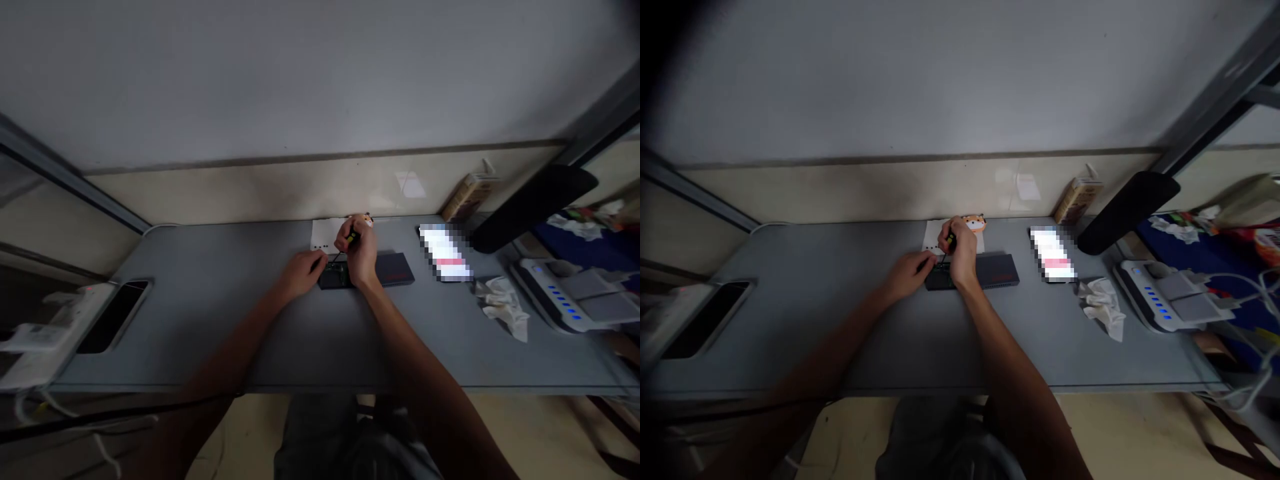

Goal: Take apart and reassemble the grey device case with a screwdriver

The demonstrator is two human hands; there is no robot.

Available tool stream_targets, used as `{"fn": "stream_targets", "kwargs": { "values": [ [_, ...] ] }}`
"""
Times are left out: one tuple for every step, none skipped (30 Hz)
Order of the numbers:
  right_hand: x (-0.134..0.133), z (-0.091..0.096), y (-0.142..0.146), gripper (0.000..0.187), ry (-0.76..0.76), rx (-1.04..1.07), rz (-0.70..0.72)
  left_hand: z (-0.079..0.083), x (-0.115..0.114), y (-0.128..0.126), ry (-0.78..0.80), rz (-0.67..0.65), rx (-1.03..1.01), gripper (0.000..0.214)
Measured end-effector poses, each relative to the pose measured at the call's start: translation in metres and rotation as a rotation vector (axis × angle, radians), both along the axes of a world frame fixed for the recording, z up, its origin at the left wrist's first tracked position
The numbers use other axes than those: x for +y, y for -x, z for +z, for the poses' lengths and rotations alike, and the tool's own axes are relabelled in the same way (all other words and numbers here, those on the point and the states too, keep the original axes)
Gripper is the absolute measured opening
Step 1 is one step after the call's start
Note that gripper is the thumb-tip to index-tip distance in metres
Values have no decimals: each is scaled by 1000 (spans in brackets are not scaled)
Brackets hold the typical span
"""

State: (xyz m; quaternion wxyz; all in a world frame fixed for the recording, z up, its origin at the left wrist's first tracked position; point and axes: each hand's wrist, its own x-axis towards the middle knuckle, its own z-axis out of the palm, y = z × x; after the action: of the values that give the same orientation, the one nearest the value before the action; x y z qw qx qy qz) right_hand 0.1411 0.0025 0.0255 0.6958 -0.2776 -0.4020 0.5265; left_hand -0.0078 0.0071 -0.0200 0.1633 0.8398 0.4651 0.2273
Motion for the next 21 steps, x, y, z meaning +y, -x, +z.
{"fn": "stream_targets", "kwargs": {
  "values": [
    [0, 0, 0, 29, -4, 10, 5, 0, 0, 0, 0, -1, 1, 29],
    [0, 0, 1, 28, -7, 19, 16, 0, 0, 0, 2, -1, 2, 29],
    [0, -1, 1, 29, -10, 25, 30, 0, 0, 0, 7, -3, 3, 29],
    [0, -1, 1, 29, -9, 28, 42, 1, 0, 0, 13, -4, 3, 29],
    [0, -1, 1, 29, -4, 27, 50, 1, 0, 0, 18, -5, 1, 29],
    [1, -1, 1, 30, 4, 24, 51, 1, 0, 0, 21, -4, -3, 29],
    [1, 0, 1, 30, 15, 20, 45, 1, 0, 0, 21, -4, -6, 29],
    [1, 0, 1, 31, 28, 15, 34, 1, 0, 0, 19, -4, -9, 29],
    [2, 0, 1, 33, 39, 10, 21, 1, 0, 0, 18, -5, -11, 29],
    [2, 1, 1, 34, 44, 6, 8, 1, 0, 0, 17, -5, -12, 29],
    [2, 1, 1, 34, 42, 2, -2, 1, 0, 0, 18, -6, -11, 29],
    [1, 1, 0, 34, 35, -2, -6, 0, 0, 1, 20, -6, -10, 30],
    [1, 1, 0, 33, 26, -8, -5, 0, 0, 1, 23, -7, -7, 30],
    [1, 0, 1, 33, 16, -14, 1, 0, 0, 1, 24, -7, -5, 30],
    [0, 0, 1, 33, 7, -18, 7, 0, 0, 1, 24, -8, -3, 30],
    [0, 0, 1, 33, 0, -19, 13, 0, 0, 1, 23, -10, -3, 30],
    [-1, 0, 1, 34, -6, -16, 18, 0, 0, 0, 22, -11, -4, 29],
    [-1, 0, 1, 34, -12, -9, 22, 0, 0, 0, 19, -9, -7, 29],
    [-1, 0, 2, 34, -18, -1, 25, 0, 0, 0, 15, -7, -10, 28],
    [-2, 0, 2, 34, -21, 4, 31, 0, -1, 0, 10, -4, -12, 28],
    [-2, 0, 2, 33, -21, 6, 37, 0, -1, 0, 7, 0, -12, 28]
  ]
}}
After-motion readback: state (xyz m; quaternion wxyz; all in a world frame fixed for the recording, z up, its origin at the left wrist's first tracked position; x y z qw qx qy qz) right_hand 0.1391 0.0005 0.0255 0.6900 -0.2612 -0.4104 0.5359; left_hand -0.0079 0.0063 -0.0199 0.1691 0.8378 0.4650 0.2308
